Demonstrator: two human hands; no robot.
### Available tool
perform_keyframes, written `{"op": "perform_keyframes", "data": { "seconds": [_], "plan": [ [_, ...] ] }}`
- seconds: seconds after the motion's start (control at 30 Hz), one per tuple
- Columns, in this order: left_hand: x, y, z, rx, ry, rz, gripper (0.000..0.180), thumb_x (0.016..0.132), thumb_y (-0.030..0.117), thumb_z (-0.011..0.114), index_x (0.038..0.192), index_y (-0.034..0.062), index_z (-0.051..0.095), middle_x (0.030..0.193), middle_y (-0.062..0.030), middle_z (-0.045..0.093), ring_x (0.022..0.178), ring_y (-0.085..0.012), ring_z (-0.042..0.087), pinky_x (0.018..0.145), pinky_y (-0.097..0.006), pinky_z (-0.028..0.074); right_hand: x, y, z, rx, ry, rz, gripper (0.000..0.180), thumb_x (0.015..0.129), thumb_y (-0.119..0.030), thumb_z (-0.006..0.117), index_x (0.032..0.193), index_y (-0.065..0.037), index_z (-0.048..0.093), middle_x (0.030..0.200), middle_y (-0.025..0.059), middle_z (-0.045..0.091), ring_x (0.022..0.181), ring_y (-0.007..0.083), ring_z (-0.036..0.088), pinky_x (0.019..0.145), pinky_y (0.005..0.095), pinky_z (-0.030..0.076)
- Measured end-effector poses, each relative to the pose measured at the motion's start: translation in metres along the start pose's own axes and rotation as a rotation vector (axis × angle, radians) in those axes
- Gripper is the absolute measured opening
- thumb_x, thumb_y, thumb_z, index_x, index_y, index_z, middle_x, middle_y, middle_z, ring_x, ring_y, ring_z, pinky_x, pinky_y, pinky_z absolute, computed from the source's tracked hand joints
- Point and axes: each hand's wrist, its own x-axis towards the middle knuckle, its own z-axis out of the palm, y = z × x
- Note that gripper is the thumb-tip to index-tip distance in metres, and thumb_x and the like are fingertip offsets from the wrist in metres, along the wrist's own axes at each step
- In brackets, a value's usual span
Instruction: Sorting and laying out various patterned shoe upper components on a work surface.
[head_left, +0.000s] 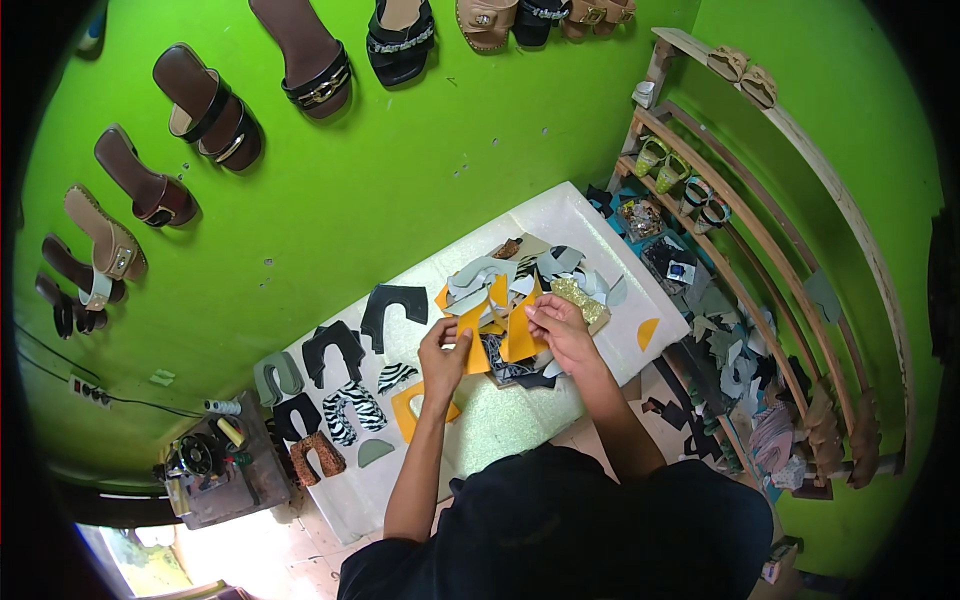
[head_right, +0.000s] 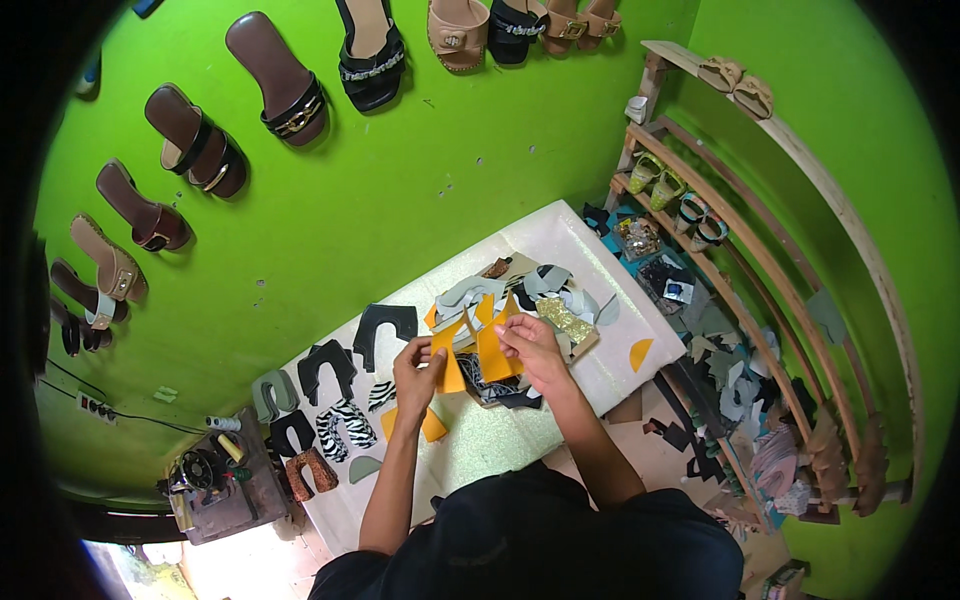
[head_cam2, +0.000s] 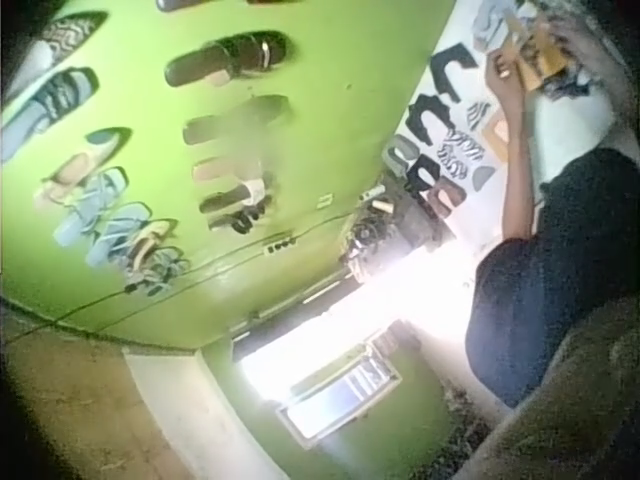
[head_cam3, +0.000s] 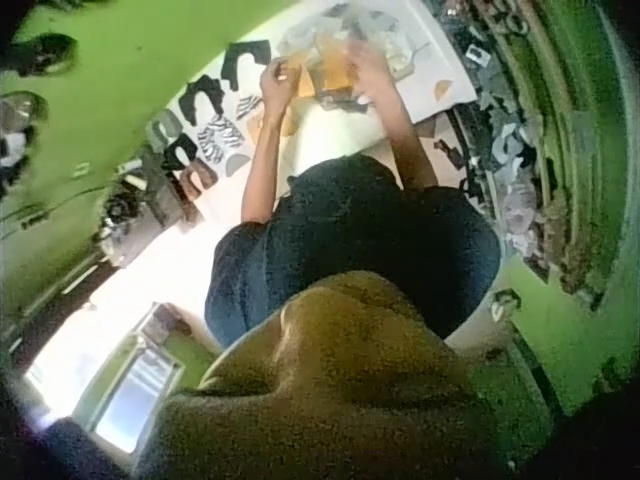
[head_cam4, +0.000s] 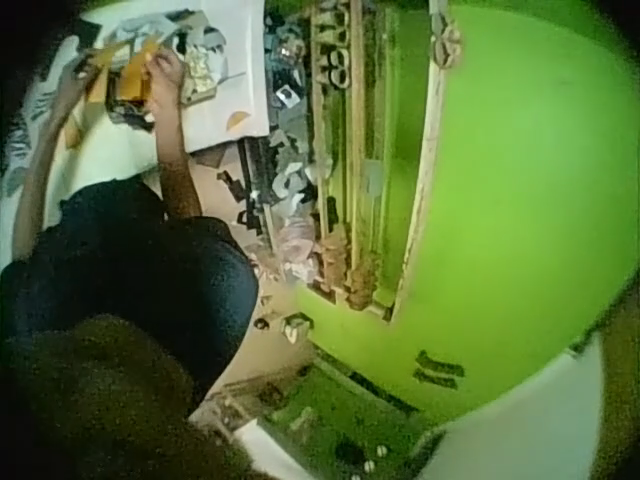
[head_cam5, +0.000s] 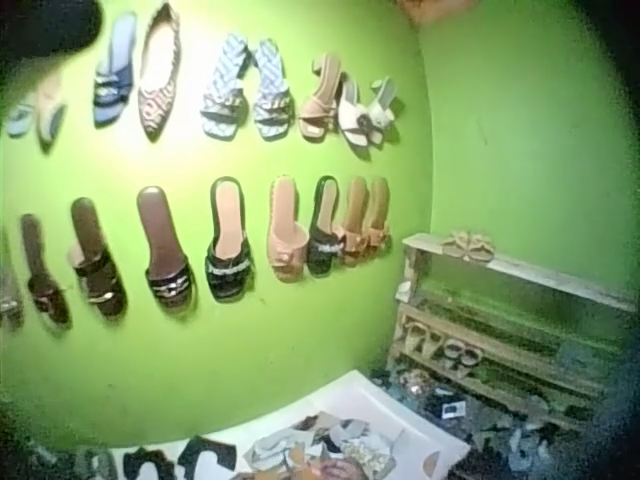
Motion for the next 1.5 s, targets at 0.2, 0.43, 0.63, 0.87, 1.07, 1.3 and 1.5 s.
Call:
{"op": "perform_keyframes", "data": {
  "seconds": [0.2,0.43,0.63,0.87,1.07,1.3,1.5],
  "plan": [
    [-0.009,0.007,0.020,-0.124,-0.120,-0.065,0.023,0.088,0.002,0.069,0.108,-0.0062,0.063,0.092,-0.0108,0.069,0.076,-0.0113,0.064,0.068,-0.025,0.053,-0.008,0.017,0.012,0.149,-0.021,0.129,0.016,0.091,-0.013,0.070,0.098,-0.005,0.058,0.087,0.0057,0.067,0.077,0.0133,0.066,0.071,0.0246,0.053],
    [-0.011,0.000,0.018,-0.248,-0.220,-0.159,0.023,0.093,0.007,0.065,0.112,-0.0052,0.061,0.094,-0.0094,0.069,0.079,-0.0094,0.065,0.064,-0.021,0.050,-0.008,0.030,0.019,0.000,0.086,0.130,0.013,0.092,-0.010,0.069,0.094,-0.003,0.058,0.080,0.0083,0.068,0.068,0.0151,0.070,0.060,0.0232,0.056],
    [-0.019,0.021,0.023,-0.215,-0.221,-0.090,0.023,0.092,0.008,0.067,0.111,-0.0041,0.062,0.095,-0.0100,0.069,0.080,-0.0109,0.065,0.067,-0.022,0.051,-0.003,0.041,0.016,-0.012,0.130,0.113,0.016,0.089,-0.012,0.072,0.093,-0.002,0.059,0.081,0.0088,0.069,0.069,0.0158,0.070,0.061,0.0245,0.056],
    [-0.015,0.023,0.017,-0.057,-0.142,-0.022,0.018,0.089,0.007,0.070,0.102,-0.0046,0.064,0.089,-0.0079,0.068,0.077,-0.0102,0.062,0.073,-0.024,0.051,-0.004,0.042,0.014,-0.217,0.066,0.048,0.021,0.089,-0.017,0.073,0.093,-0.001,0.059,0.080,0.0065,0.068,0.065,0.0129,0.067,0.057,0.0248,0.054],
    [-0.006,0.022,-0.005,-0.066,-0.176,-0.016,0.017,0.089,0.007,0.070,0.102,-0.0034,0.065,0.091,-0.0059,0.068,0.085,-0.0095,0.060,0.080,-0.024,0.049,-0.021,0.006,0.025,-0.930,0.128,-0.622,0.029,0.084,-0.016,0.074,0.110,-0.007,0.064,0.107,0.0094,0.066,0.109,0.0245,0.059,0.089,0.0396,0.047],
    [-0.002,0.025,-0.017,-0.164,-0.291,-0.029,0.018,0.089,0.006,0.069,0.104,-0.0032,0.065,0.093,-0.0051,0.067,0.087,-0.0105,0.059,0.082,-0.025,0.048,-0.013,-0.001,0.014,-1.173,-0.184,-0.727,0.038,0.081,-0.022,0.077,0.113,-0.009,0.063,0.118,0.0078,0.062,0.121,0.0273,0.050,0.105,0.0436,0.033],
    [-0.005,0.037,-0.027,-0.135,-0.345,0.008,0.015,0.090,0.005,0.068,0.103,-0.0026,0.065,0.093,-0.0030,0.066,0.085,-0.0092,0.058,0.081,-0.024,0.047,-0.005,0.002,0.005,-0.882,-0.325,-0.598,0.036,0.079,-0.019,0.080,0.108,-0.007,0.064,0.111,0.0065,0.066,0.106,0.0231,0.061,0.090,0.0356,0.046]
  ]
}}
